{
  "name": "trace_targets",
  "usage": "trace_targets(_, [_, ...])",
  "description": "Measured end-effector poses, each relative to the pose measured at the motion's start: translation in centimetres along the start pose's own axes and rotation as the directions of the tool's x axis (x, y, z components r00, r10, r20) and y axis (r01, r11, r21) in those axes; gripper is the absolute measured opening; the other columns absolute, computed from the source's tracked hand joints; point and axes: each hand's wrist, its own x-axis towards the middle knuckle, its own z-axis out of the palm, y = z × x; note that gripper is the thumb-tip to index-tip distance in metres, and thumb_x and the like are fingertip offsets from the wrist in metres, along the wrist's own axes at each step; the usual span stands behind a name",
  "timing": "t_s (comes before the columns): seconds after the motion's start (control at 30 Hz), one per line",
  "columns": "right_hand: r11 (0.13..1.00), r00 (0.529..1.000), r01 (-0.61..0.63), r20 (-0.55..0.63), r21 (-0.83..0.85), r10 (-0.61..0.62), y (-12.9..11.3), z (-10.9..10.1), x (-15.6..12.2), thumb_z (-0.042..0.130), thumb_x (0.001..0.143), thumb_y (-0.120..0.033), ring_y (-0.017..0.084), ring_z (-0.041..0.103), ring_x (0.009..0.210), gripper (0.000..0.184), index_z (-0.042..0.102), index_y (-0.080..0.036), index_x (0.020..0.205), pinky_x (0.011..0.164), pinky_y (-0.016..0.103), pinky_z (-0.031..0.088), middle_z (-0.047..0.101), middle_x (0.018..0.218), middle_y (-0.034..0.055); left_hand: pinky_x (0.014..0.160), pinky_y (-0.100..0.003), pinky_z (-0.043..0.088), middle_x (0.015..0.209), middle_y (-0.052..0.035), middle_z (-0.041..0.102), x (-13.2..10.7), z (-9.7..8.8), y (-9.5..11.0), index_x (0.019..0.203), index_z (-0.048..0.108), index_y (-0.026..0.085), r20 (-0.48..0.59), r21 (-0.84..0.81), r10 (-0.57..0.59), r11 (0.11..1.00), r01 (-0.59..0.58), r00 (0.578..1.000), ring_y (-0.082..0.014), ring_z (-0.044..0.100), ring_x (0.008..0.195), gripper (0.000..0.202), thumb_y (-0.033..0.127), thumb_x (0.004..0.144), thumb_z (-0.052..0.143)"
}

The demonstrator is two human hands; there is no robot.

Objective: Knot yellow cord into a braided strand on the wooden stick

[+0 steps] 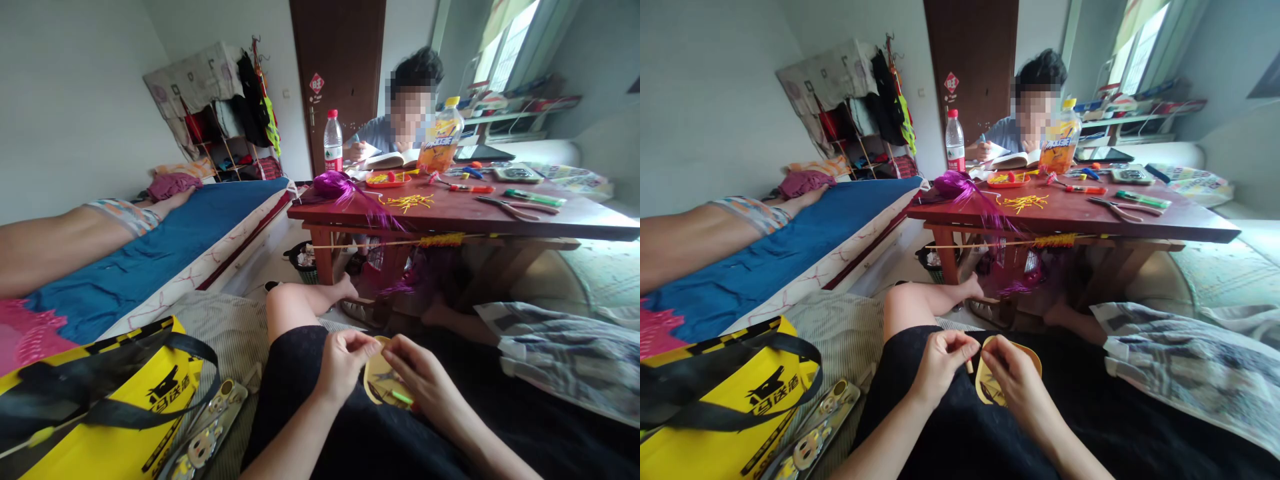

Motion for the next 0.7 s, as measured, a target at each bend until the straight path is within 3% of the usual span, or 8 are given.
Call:
trace_targets(0.1, [0.999, 0.997, -0.019, -0.077, -0.026, 0.017, 0.4, -0.9, 0.0, 0.047, 0.078, -0.05, 0.012, 0.042, 0.057, 0.033, 0.045, -0.018, 0.068, 0.05, 0.022, 0.036, 0.044, 0.061, -0.0027, 0.049, -0.022, 0.042, 0.055, -0.0038, 0.064, 1.7, -1.1, -1.4, 0.062, 0.065, 0.013, -0.081, 0.088, 0.043, 0.996, -0.036, 0.996, -0.0136, 0.055, 0.05, 0.021, 0.033, 0.07, 0.059])
trace_targets(0.17, [0.999, 0.995, -0.025, -0.099, -0.043, 0.021, 0.6, -1.2, 0.0, 0.046, 0.078, -0.05, 0.012, 0.044, 0.057, 0.034, 0.046, -0.018, 0.069, 0.05, 0.022, 0.036, 0.046, 0.061, -0.0021, 0.051, -0.023, 0.043, 0.056, -0.0034, 0.063, 3.4, -2.1, -1.3, 0.06, 0.064, 0.014, -0.126, 0.175, 0.103, 0.981, -0.08, 0.987, -0.0145, 0.056, 0.052, 0.018, 0.029, 0.069, 0.06])
trace_targets(0.23, [0.998, 0.994, -0.016, -0.105, -0.059, 0.01, 0.8, -1.3, 0.0, 0.046, 0.079, -0.05, 0.013, 0.044, 0.058, 0.033, 0.047, -0.018, 0.068, 0.051, 0.022, 0.037, 0.046, 0.061, -0.002, 0.057, -0.024, 0.044, 0.06, -0.003, 0.064, 5.7, -3.0, 0.1, 0.063, 0.064, 0.016, -0.168, 0.271, 0.192, 0.952, -0.142, 0.967, -0.015, 0.057, 0.058, 0.015, 0.026, 0.071, 0.058])
trace_targets(0.37, [0.997, 0.996, 0.011, -0.093, -0.08, -0.018, 1.1, -0.8, 0.3, 0.045, 0.079, -0.049, 0.012, 0.042, 0.058, 0.033, 0.047, -0.018, 0.067, 0.053, 0.022, 0.035, 0.045, 0.061, -0.0023, 0.075, -0.027, 0.042, 0.079, -0.0039, 0.064, 12.5, -4.0, 5.6, 0.07, 0.065, 0.018, -0.21, 0.465, 0.366, 0.853, -0.237, 0.907, -0.0168, 0.057, 0.078, 0.011, 0.024, 0.074, 0.057])
trace_targets(0.5, [0.997, 0.997, 0.013, -0.081, -0.077, -0.02, 1.0, -0.6, 0.5, 0.044, 0.08, -0.05, 0.012, 0.042, 0.058, 0.035, 0.047, -0.018, 0.067, 0.052, 0.022, 0.036, 0.044, 0.06, -0.0022, 0.083, -0.033, 0.041, 0.089, -0.006, 0.063, 19.6, -5.4, 9.3, 0.076, 0.065, 0.016, -0.23, 0.633, 0.392, 0.756, -0.17, 0.891, -0.0185, 0.055, 0.089, 0.01, 0.022, 0.077, 0.057])
trace_targets(0.7, [0.999, 0.997, -0.029, -0.072, -0.03, 0.027, 1.9, -0.5, 0.9, 0.046, 0.075, -0.057, 0.012, 0.042, 0.055, 0.04, 0.048, -0.019, 0.066, 0.048, 0.02, 0.038, 0.045, 0.06, -0.0013, 0.079, -0.038, 0.047, 0.106, -0.0068, 0.057, 25.3, -9.4, 9.6, 0.103, 0.055, 0.015, -0.223, 0.797, 0.351, 0.603, -0.037, 0.909, -0.0177, 0.056, 0.091, 0.024, 0.031, 0.085, 0.049])
